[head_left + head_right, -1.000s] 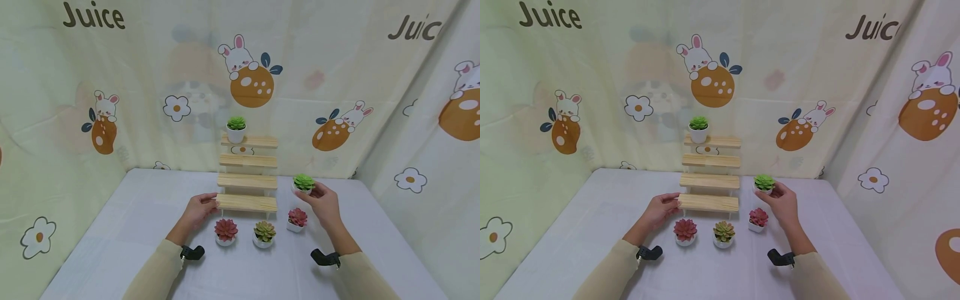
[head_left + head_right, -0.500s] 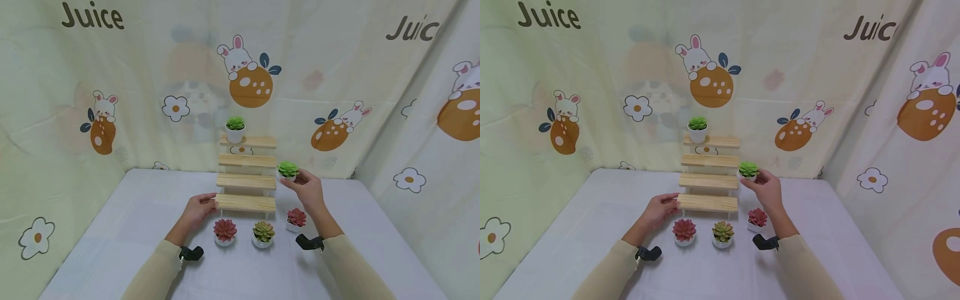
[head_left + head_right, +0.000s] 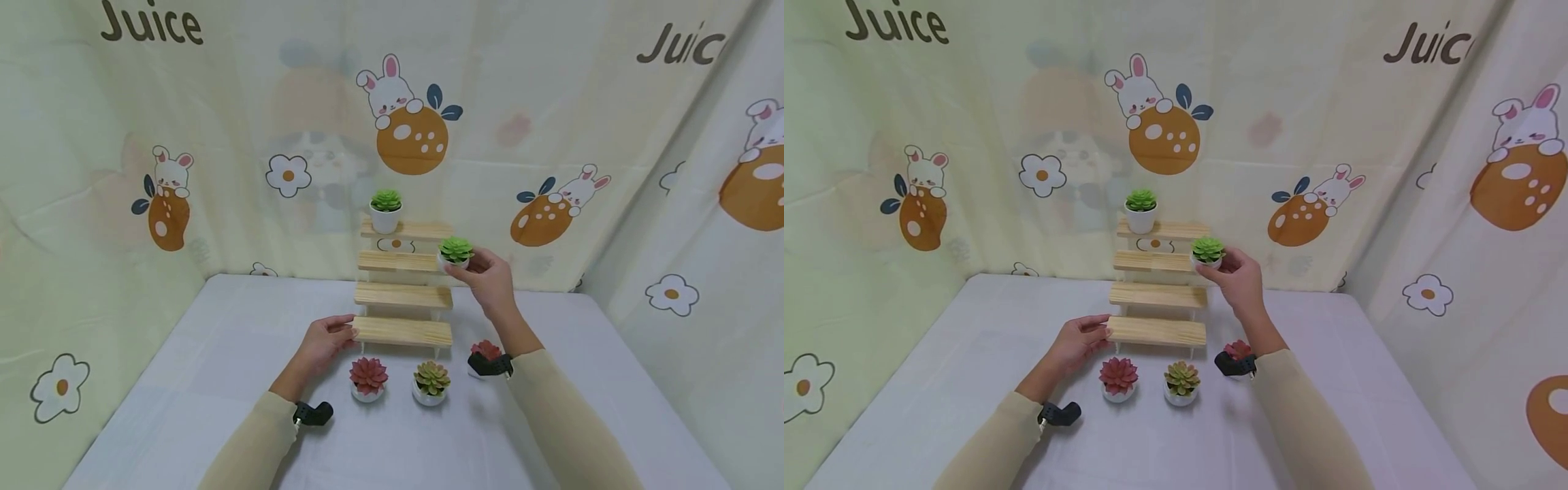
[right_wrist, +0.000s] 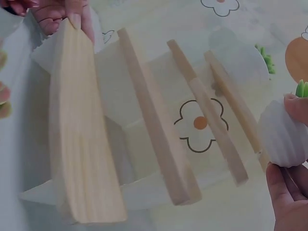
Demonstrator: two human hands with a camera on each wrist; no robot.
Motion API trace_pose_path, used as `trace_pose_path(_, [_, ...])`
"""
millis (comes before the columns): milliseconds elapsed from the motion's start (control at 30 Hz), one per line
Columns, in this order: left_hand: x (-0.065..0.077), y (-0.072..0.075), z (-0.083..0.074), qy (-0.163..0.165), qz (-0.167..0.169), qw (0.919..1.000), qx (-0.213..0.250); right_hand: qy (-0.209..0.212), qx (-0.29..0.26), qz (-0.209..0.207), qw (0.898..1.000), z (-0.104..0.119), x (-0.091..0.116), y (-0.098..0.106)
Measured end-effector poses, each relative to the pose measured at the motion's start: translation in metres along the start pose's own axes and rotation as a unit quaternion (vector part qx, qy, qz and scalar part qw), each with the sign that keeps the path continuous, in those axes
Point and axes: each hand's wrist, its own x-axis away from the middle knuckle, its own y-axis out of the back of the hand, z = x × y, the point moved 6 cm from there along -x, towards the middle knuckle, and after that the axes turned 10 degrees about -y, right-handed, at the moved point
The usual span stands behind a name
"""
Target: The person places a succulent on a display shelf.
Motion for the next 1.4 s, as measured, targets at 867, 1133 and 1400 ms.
trace_pose_path(867, [-0.001,0.001,0.0,0.004,0.005,1.0,-0.002,0.007,0.043,0.011,0.999,0.058,-0.056,-0.032])
trace_pose_path(1133, [-0.003,0.003,0.003,0.003,0.006,1.0,-0.001,-0.023,0.031,0.009,0.999,0.058,-0.07,-0.038])
trace_pose_path(1400, [-0.005,0.004,0.003,0.006,0.008,0.9999,0.005,-0.034,0.061,-0.02,0.997,0.052,-0.081,-0.038])
